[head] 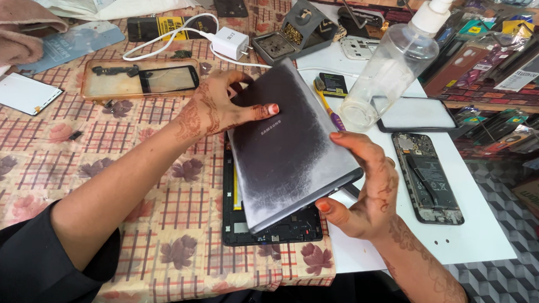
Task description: The person uses a screwdriver to remove and reinsert screws from a disassembled Samsung tablet. They manipulate the back cover and internal components, then reassemble the device by aligning the back cover and securing it with screws.
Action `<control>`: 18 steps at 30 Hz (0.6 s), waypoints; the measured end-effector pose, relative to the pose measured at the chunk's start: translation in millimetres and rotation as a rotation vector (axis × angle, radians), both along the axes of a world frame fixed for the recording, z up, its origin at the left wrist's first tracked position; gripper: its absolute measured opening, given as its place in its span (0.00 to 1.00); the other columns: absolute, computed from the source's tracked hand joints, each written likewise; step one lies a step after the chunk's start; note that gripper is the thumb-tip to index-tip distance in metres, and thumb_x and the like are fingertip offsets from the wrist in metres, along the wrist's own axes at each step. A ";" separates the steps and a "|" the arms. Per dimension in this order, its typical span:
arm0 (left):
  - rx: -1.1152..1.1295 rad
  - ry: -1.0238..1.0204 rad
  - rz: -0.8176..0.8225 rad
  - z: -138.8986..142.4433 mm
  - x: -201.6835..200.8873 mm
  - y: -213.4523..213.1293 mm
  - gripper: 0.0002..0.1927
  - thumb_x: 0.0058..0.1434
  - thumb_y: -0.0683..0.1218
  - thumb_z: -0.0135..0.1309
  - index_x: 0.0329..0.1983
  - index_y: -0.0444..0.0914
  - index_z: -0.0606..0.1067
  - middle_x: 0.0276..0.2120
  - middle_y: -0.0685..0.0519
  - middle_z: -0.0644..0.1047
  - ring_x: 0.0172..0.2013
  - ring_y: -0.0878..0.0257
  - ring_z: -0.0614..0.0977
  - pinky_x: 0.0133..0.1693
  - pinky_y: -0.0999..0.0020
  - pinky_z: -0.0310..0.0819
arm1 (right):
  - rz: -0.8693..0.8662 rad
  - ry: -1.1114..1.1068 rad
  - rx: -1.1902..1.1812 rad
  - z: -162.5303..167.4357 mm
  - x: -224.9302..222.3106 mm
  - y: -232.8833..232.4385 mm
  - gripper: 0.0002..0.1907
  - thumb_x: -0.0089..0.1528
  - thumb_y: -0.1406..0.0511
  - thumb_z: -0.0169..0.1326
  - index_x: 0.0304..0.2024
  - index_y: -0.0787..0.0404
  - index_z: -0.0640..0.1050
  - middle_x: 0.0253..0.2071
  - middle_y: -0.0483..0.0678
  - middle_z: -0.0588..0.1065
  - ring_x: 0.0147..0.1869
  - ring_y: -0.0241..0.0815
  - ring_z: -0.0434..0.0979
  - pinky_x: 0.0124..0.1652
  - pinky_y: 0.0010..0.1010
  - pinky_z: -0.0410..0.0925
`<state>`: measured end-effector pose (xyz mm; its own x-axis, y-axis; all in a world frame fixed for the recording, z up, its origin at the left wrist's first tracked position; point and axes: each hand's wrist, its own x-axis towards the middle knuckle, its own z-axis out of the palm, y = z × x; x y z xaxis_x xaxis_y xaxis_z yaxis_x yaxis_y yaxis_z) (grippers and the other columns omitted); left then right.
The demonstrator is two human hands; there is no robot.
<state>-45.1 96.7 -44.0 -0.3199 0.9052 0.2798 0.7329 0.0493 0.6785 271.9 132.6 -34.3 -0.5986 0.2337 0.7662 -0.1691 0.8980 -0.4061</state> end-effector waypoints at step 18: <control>0.004 -0.677 -0.203 38.3 4.1 -14.2 0.20 0.51 0.56 0.57 0.36 0.36 0.73 0.34 0.52 0.76 0.41 0.62 0.76 0.45 0.68 0.71 | 0.278 -0.471 0.358 14.4 -20.1 -10.3 0.35 0.67 0.47 0.56 0.69 0.58 0.68 0.74 0.53 0.65 0.73 0.58 0.69 0.68 0.48 0.64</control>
<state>-41.0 82.5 -5.7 -0.2500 0.9647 0.0823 0.1445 -0.0469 0.9884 251.7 122.3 -19.9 -0.8905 -0.1993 0.4089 -0.2917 0.9399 -0.1773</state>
